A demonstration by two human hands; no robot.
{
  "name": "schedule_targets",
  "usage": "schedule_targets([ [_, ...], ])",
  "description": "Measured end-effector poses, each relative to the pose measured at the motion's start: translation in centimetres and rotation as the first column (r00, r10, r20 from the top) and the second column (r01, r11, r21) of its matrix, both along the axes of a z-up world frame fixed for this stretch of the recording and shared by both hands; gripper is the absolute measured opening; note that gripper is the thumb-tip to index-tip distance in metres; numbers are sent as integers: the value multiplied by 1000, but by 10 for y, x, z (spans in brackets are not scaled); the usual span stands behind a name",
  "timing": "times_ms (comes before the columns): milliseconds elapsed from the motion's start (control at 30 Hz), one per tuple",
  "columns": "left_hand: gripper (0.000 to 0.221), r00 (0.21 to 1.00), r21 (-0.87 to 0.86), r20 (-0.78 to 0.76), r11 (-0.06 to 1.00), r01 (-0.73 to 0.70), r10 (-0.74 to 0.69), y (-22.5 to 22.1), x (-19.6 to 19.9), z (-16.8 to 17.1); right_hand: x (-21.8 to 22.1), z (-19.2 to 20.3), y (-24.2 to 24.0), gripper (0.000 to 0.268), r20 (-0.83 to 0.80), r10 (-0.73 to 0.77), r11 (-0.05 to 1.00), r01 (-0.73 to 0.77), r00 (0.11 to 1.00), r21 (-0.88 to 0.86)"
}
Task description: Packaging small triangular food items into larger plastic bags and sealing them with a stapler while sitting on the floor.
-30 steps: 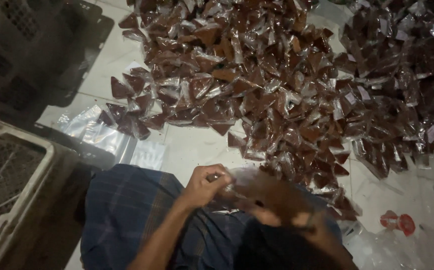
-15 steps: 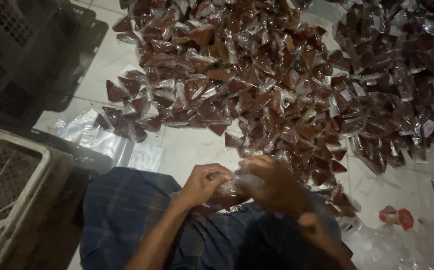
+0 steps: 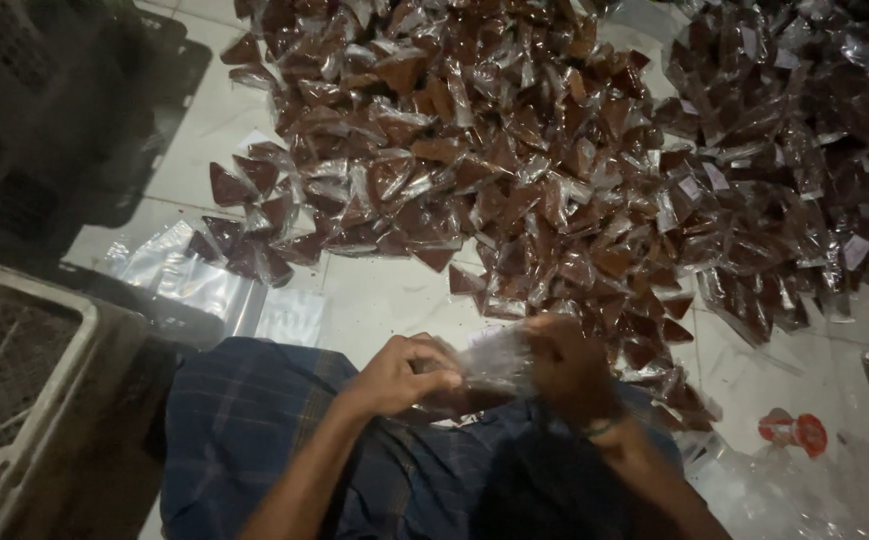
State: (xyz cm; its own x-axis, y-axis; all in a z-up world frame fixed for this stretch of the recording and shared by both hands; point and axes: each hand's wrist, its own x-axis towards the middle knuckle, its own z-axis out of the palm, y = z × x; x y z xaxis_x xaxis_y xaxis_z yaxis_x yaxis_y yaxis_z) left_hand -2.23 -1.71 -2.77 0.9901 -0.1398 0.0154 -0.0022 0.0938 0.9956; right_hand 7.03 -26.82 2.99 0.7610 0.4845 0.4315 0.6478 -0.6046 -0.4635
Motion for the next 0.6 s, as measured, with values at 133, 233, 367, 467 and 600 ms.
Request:
schedule_targets([
  [133,23,1000,34,18,999,-22,22,6,1,-5,-10,24,5,11,-90,-53,997,58,995,52],
  [233,19,996,61,54,995,-79,76,12,-3,19,-32,27,-24,20,39,95,971,-84,995,-224],
  [367,16,997,243,-72,970,7,11,11,0,41,-25,0,-34,73,-595,-198,888,-115,779,-445],
  [467,11,995,282,-89,959,-9,36,10,-2,33,-19,36,19,43,-239,276,888,-342,931,-307],
  [600,15,994,255,-80,965,-56,79,9,-6,24,-13,17,19,39,-921,-111,956,-212,374,-202],
])
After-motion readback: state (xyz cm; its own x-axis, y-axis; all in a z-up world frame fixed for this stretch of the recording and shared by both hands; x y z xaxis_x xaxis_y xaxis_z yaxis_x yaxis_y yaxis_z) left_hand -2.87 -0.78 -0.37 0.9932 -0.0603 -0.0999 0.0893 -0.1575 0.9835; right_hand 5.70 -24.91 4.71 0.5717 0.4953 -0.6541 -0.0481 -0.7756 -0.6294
